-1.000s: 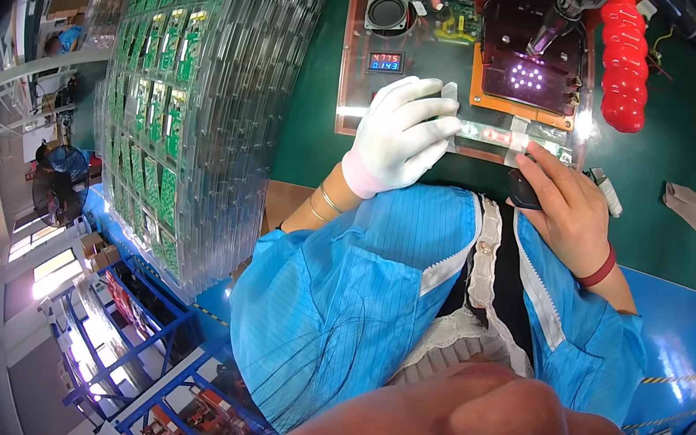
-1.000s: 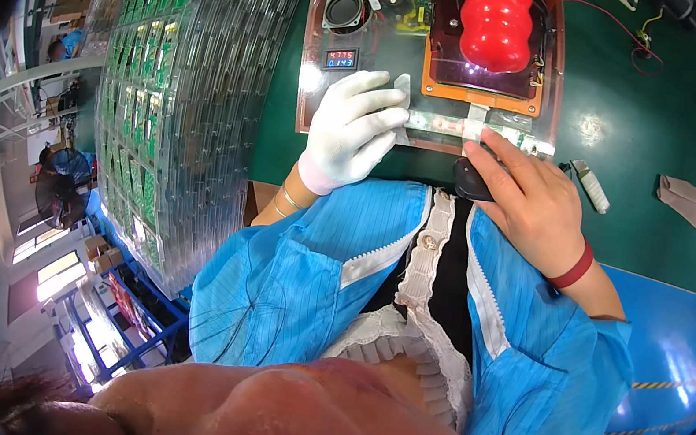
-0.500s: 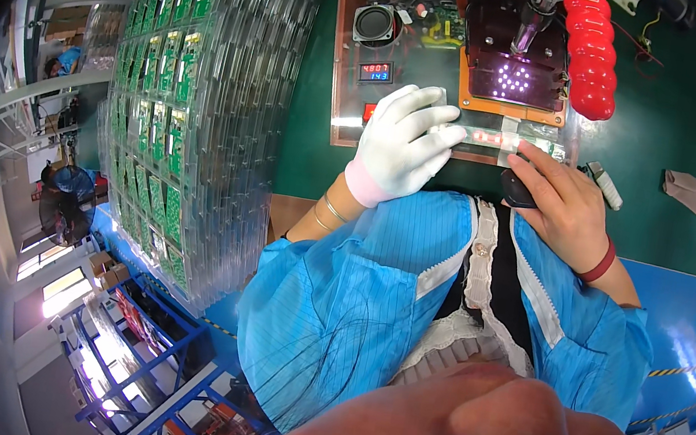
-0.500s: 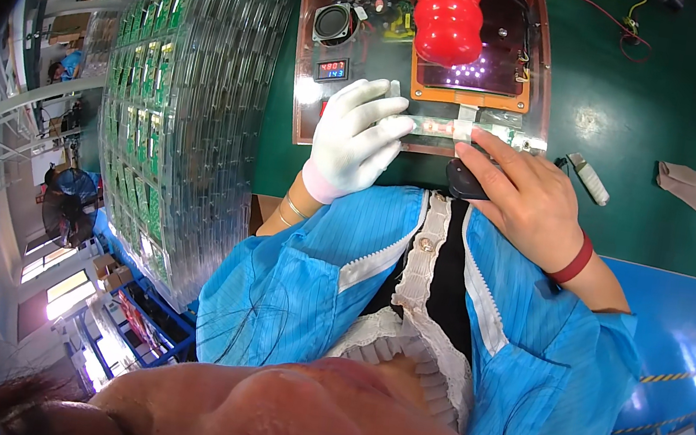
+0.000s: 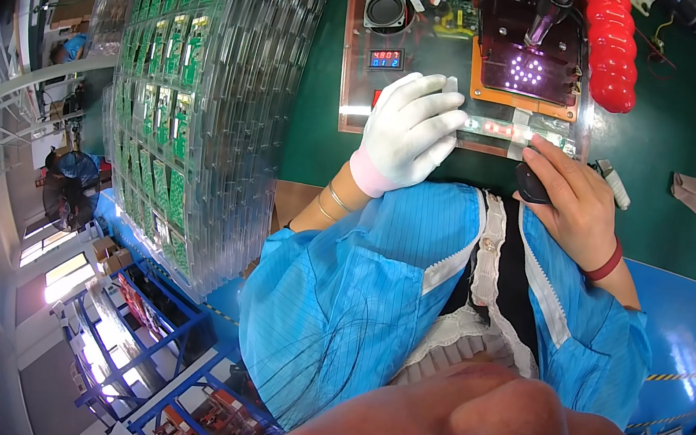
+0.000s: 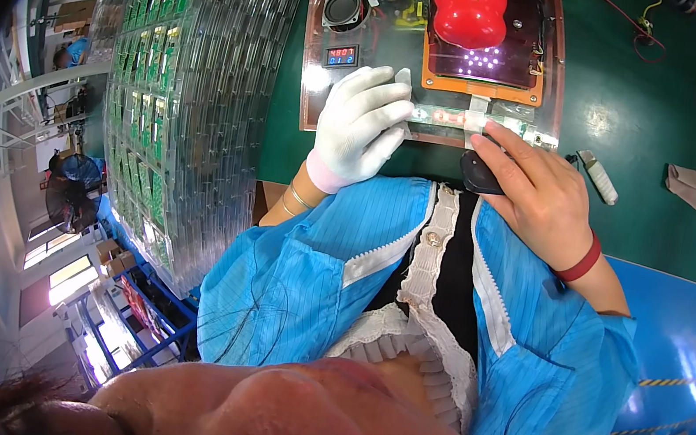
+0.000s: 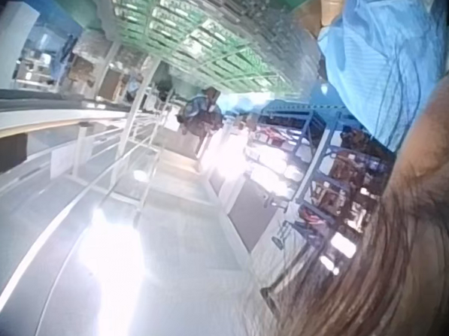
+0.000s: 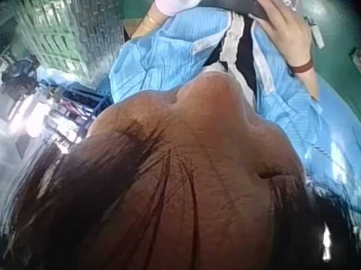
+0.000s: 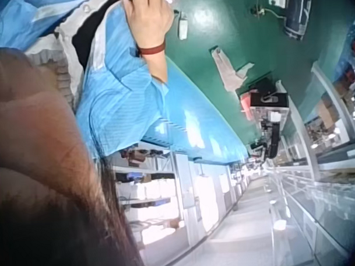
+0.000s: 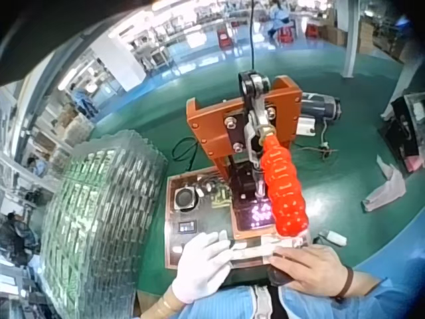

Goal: Test and inspect printed circuit boards using a manual testing fixture at a workstation.

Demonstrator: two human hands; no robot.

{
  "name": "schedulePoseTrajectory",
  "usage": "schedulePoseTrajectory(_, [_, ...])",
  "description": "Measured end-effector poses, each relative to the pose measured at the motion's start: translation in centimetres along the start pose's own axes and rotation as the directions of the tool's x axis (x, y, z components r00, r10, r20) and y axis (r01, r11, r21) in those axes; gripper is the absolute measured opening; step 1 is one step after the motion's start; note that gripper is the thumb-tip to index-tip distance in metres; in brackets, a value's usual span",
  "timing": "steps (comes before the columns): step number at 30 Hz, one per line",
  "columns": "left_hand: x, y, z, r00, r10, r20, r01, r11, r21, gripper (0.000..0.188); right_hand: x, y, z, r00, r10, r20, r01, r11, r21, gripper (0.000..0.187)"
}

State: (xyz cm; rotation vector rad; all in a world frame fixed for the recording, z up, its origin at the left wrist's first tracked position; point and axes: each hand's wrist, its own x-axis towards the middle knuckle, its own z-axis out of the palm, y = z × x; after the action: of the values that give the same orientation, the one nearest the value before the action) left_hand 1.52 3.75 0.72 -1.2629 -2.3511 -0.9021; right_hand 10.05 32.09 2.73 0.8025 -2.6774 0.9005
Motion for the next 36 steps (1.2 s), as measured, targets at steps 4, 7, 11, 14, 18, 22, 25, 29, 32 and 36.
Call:
schedulePoseTrajectory(4, [0.1,0.1,-0.1,1.0,0.015,0.01,-0.016,1.0,0.017,0.038,-0.1,0.1,0.1,1.0,-0.004,-0.01,0.004,1.0,-0.001,0.064])
schedulePoseTrajectory(7, [0.2,0.1,0.0,0.999,0.031,0.018,-0.032,0.999,0.035,0.038,0.0,0.0,0.1,1.0,-0.001,-0.013,0.001,1.0,0.002,0.063])
schedulePoseTrajectory(11, [0.2,0.0,0.2,0.999,0.046,0.028,-0.048,0.997,0.057,0.037,0.0,-0.2,0.1,0.999,0.021,-0.048,-0.02,1.0,0.009,0.058])
schedulePoseTrajectory(14, [0.4,0.0,0.2,0.997,0.065,0.029,-0.067,0.994,0.091,0.035,0.0,-0.3,0.0,0.998,0.04,-0.048,-0.04,0.999,0.006,0.058])
schedulePoseTrajectory(18, [0.6,0.2,0.2,0.997,0.065,0.035,-0.069,0.992,0.105,0.032,0.1,-0.3,-0.1,0.998,0.042,-0.039,-0.042,0.999,0.016,0.061])
schedulePoseTrajectory(22, [0.8,0.3,0.5,0.998,0.057,0.032,-0.059,0.995,0.08,0.032,0.1,-0.2,-0.1,0.998,0.032,-0.05,-0.031,0.999,0.018,0.059])
schedulePoseTrajectory(25, [0.5,0.1,0.4,0.999,0.037,0.04,-0.039,0.998,0.047,0.033,0.0,-0.2,-0.2,0.997,0.04,-0.065,-0.039,0.999,0.017,0.057])
schedulePoseTrajectory(29, [-0.3,-0.2,-0.2,0.999,0.023,0.038,-0.027,0.994,0.106,0.035,-0.3,0.0,-0.3,0.994,0.043,-0.098,-0.042,0.999,0.007,0.054])
schedulePoseTrajectory(32, [-0.8,-0.3,-0.4,1.0,0.013,0.015,-0.015,0.995,0.103,0.033,-0.6,0.2,-0.3,0.992,0.045,-0.12,-0.047,0.999,-0.01,0.053])
schedulePoseTrajectory(36, [-1.0,-0.4,-0.5,1.0,0.003,0.015,-0.004,0.996,0.087,0.032,-0.7,0.0,-0.6,0.991,0.074,-0.108,-0.079,0.996,-0.042,0.055])
